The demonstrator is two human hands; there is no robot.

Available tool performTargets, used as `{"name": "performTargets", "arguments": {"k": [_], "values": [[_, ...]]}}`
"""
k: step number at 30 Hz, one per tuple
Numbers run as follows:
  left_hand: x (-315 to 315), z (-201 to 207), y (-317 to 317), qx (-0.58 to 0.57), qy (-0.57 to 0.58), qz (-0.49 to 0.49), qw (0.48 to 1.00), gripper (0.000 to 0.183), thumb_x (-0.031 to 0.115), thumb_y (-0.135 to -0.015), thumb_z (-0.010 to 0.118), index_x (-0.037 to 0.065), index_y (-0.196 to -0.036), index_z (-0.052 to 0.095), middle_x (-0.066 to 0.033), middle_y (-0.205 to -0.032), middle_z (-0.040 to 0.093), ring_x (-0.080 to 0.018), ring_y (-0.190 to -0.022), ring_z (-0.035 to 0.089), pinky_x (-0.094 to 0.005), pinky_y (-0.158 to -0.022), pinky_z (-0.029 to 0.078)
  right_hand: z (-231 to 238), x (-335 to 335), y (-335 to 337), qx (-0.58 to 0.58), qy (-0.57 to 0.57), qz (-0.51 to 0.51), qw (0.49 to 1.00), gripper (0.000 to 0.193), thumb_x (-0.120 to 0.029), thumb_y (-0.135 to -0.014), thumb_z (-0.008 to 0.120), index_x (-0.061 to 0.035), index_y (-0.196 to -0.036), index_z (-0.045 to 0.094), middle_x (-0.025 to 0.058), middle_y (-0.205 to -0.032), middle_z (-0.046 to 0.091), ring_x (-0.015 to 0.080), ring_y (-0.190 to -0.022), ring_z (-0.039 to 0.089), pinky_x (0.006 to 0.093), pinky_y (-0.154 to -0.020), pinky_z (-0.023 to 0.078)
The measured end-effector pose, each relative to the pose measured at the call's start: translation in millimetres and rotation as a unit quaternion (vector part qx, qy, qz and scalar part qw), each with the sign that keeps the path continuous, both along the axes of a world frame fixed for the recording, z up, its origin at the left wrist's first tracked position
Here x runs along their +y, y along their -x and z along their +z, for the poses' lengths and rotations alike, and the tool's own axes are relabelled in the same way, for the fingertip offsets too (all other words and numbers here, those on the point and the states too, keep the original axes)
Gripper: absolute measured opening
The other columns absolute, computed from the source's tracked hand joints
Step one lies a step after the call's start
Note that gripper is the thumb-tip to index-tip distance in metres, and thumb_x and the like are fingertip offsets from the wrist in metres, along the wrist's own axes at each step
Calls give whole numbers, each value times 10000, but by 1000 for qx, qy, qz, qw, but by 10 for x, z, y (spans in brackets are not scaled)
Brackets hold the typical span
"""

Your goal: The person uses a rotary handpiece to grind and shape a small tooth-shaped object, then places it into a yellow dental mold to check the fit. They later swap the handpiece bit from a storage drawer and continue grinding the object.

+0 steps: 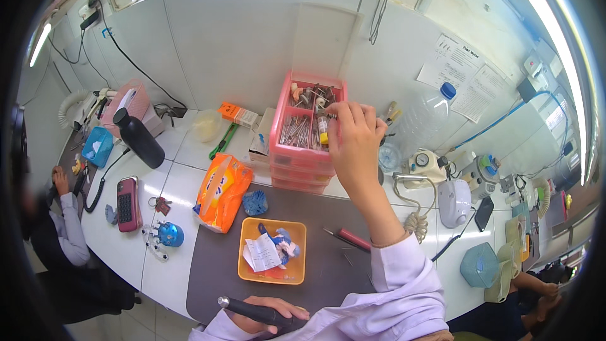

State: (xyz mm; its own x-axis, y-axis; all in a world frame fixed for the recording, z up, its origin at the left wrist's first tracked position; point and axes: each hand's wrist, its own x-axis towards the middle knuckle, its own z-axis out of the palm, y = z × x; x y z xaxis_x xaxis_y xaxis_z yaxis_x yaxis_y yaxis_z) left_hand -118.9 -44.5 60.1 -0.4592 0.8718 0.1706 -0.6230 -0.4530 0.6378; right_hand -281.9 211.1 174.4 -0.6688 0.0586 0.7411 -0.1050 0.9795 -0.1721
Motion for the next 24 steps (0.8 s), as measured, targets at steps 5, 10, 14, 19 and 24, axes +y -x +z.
{"name": "performTargets", "arguments": {"k": [5,10,14,19,24], "values": [[-17,76,200,-30,19,51,998,320,145,-777,659,32,-1060,562,-234,-1107,571,-387,-1100,516,-519,-982,358,279,-16,-46,-111,2,40,993,50,-82,-760,619,-104,-805,621,-6,-851,574,198,-869,490,353,-765,319],[20,253,292,-23,65,31,997,353,136,-762,700,12,-1055,547,-179,-1110,575,-261,-1063,537,-393,-929,416,449,29,167,-159,-52,53,984,38,-84,-741,637,-89,-778,634,2,-836,560,204,-860,488,353,-727,333],[59,376,466,44,121,10,992,327,79,-775,674,4,-1066,545,-147,-1081,601,-236,-1032,564,-354,-883,450,420,10,261,-190,-70,54,978,66,-77,-726,635,-84,-792,641,28,-881,551,217,-874,485,362,-722,341],[149,394,705,180,129,56,974,326,86,-777,675,1,-1066,553,-144,-1052,615,-250,-989,590,-347,-859,468,389,-13,285,-223,-29,65,972,119,-50,-707,632,-82,-821,633,32,-882,538,233,-882,480,367,-729,349],[233,259,792,96,114,74,986,331,127,-779,680,-5,-1056,556,-152,-1039,618,-254,-994,589,-353,-876,464,398,-36,228,-218,43,67,973,196,9,-667,648,-85,-839,645,39,-882,538,236,-859,481,341,-736,387]]}}
